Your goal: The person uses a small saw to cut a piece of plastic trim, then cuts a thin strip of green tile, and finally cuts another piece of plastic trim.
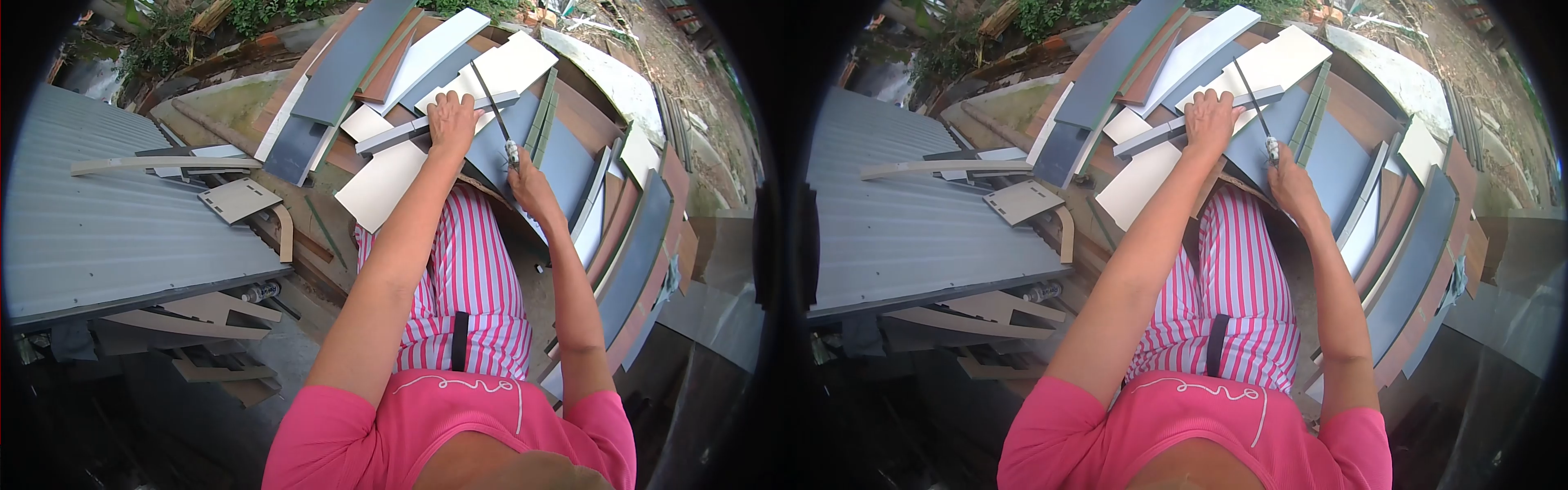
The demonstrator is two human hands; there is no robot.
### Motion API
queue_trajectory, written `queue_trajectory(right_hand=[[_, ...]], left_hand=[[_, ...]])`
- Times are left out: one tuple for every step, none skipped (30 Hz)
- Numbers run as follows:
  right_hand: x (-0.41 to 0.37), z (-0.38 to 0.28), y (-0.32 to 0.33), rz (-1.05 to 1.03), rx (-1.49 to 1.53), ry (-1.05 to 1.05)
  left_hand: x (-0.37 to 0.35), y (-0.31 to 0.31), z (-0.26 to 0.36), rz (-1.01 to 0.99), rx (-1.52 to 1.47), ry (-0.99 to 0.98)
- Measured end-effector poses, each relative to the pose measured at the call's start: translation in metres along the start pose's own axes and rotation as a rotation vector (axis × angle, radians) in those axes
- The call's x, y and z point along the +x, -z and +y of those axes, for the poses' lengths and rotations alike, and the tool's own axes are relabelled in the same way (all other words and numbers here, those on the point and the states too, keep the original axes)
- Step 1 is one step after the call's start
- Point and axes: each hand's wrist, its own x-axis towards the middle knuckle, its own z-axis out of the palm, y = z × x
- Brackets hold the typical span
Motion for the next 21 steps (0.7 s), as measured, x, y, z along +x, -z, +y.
queue_trajectory(right_hand=[[0.001, 0.0, -0.002, -0.002, 0.002, 0.0], [0.0, 0.0, -0.002, 0.019, 0.009, 0.021], [-0.001, 0.001, -0.003, 0.039, 0.016, 0.041], [-0.003, 0.002, -0.001, 0.037, 0.016, 0.038], [-0.008, 0.0, 0.003, 0.019, -0.005, 0.017], [-0.014, 0.0, 0.004, 0.0, -0.027, -0.004], [-0.02, 0.002, 0.003, -0.002, -0.03, -0.004], [-0.028, 0.005, 0.003, -0.007, -0.049, -0.021], [-0.034, 0.007, 0.005, -0.009, -0.07, -0.038], [-0.043, 0.008, 0.005, -0.007, -0.077, -0.041], [-0.052, 0.007, 0.004, -0.007, -0.068, -0.055], [-0.057, 0.006, 0.004, -0.006, -0.058, -0.068], [-0.057, 0.007, 0.004, -0.005, -0.063, -0.073], [-0.056, 0.009, 0.002, -0.002, -0.062, -0.076], [-0.053, 0.012, 0.002, 0.006, -0.055, -0.047], [-0.051, 0.013, 0.002, 0.012, -0.05, -0.018], [-0.05, 0.011, 0.005, 0.016, -0.05, -0.02], [-0.048, 0.006, 0.009, 0.001, -0.035, -0.031], [-0.047, 0.004, 0.012, -0.015, -0.02, -0.041], [-0.044, 0.005, 0.013, -0.012, -0.019, -0.041], [-0.04, 0.007, 0.013, -0.036, -0.006, -0.056]], left_hand=[[0.0, 0.0, -0.001, -0.002, 0.002, 0.0], [0.0, 0.0, 0.0, -0.01, 0.004, 0.004], [0.0, 0.0, 0.001, -0.02, 0.004, 0.008], [0.0, 0.001, 0.002, -0.023, 0.003, 0.009], [0.001, 0.001, 0.003, -0.019, 0.014, 0.012], [0.0, 0.001, 0.002, -0.016, 0.025, 0.016], [-0.002, 0.003, 0.002, -0.017, 0.024, 0.019], [-0.001, 0.003, 0.002, -0.028, 0.018, 0.025], [0.0, 0.004, 0.003, -0.037, 0.011, 0.03], [0.001, 0.004, 0.004, -0.036, 0.003, 0.031], [0.0, 0.004, 0.004, -0.041, 0.005, 0.033], [0.0, 0.004, 0.003, -0.045, 0.009, 0.035], [0.0, 0.005, 0.003, -0.044, 0.006, 0.033], [0.0, 0.004, 0.003, -0.046, 0.008, 0.04], [0.001, 0.003, 0.003, -0.046, 0.011, 0.045], [0.002, 0.002, 0.002, -0.045, 0.008, 0.039], [0.003, 0.002, 0.002, -0.041, 0.009, 0.057], [0.003, 0.003, 0.002, -0.037, 0.011, 0.075], [0.003, 0.003, 0.001, -0.047, 0.003, 0.079], [0.004, 0.003, 0.0, -0.045, 0.004, 0.077], [0.004, 0.002, -0.001, -0.027, 0.012, 0.079]])
